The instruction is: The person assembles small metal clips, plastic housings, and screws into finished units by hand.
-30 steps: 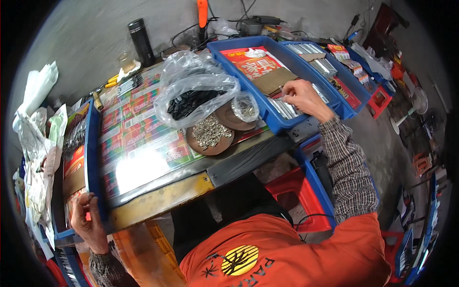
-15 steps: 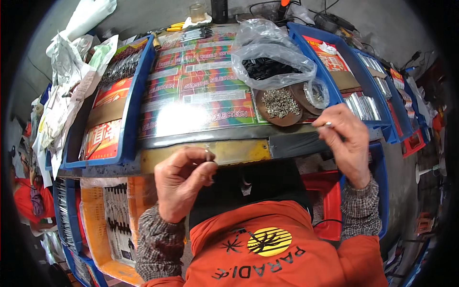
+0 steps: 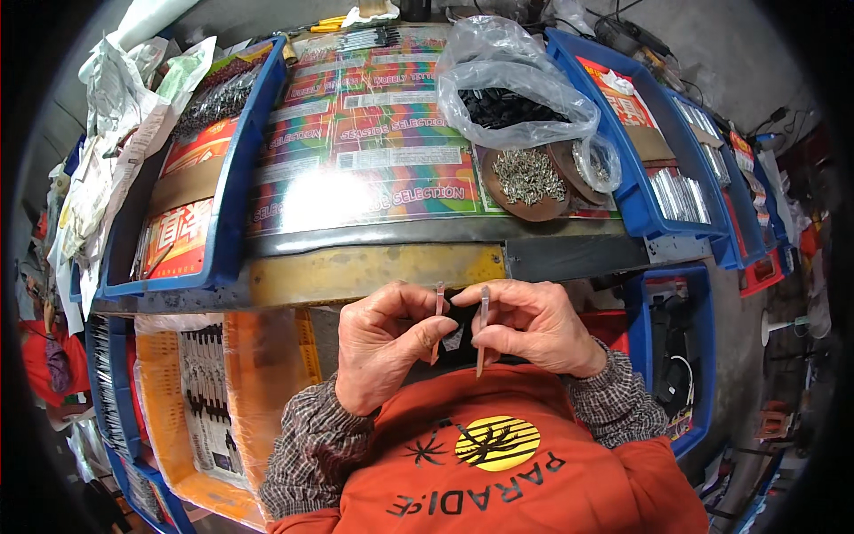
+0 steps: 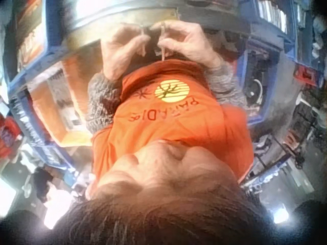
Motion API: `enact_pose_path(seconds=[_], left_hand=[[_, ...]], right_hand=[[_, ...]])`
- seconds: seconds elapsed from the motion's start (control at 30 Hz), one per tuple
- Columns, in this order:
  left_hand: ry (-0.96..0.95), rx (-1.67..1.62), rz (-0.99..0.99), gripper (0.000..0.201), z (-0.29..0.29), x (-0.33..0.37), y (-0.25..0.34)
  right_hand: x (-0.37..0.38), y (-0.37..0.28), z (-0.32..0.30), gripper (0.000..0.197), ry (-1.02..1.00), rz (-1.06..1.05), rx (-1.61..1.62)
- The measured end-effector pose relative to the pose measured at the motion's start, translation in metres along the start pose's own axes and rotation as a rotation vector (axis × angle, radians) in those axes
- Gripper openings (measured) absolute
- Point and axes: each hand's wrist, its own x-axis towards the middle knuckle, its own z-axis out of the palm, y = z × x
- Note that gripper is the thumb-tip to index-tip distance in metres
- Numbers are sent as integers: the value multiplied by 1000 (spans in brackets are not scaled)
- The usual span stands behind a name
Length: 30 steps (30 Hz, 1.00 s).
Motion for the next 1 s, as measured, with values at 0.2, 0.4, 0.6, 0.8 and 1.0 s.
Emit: enact_pose_path(seconds=[0.2,0.4,0.6,0.8,1.0], left_hand=[[-15,167,5,12,2,-2,-9],[55,225,33,14,9,-1,-16],[-28,174,-16,10,7,-3,-17],[-36,21,-77,9,8,-2,-21],[-40,-12,-68,11,8,-2,-24]], right_hand=[[0,7,2,39,19,-80,-137],[-1,17,0,42,68,-149,-254],[1,27,3,44,78,-224,-311],[0,28,7,43,98,-224,-272],[-1,31,9,42,114,-215,-263]])
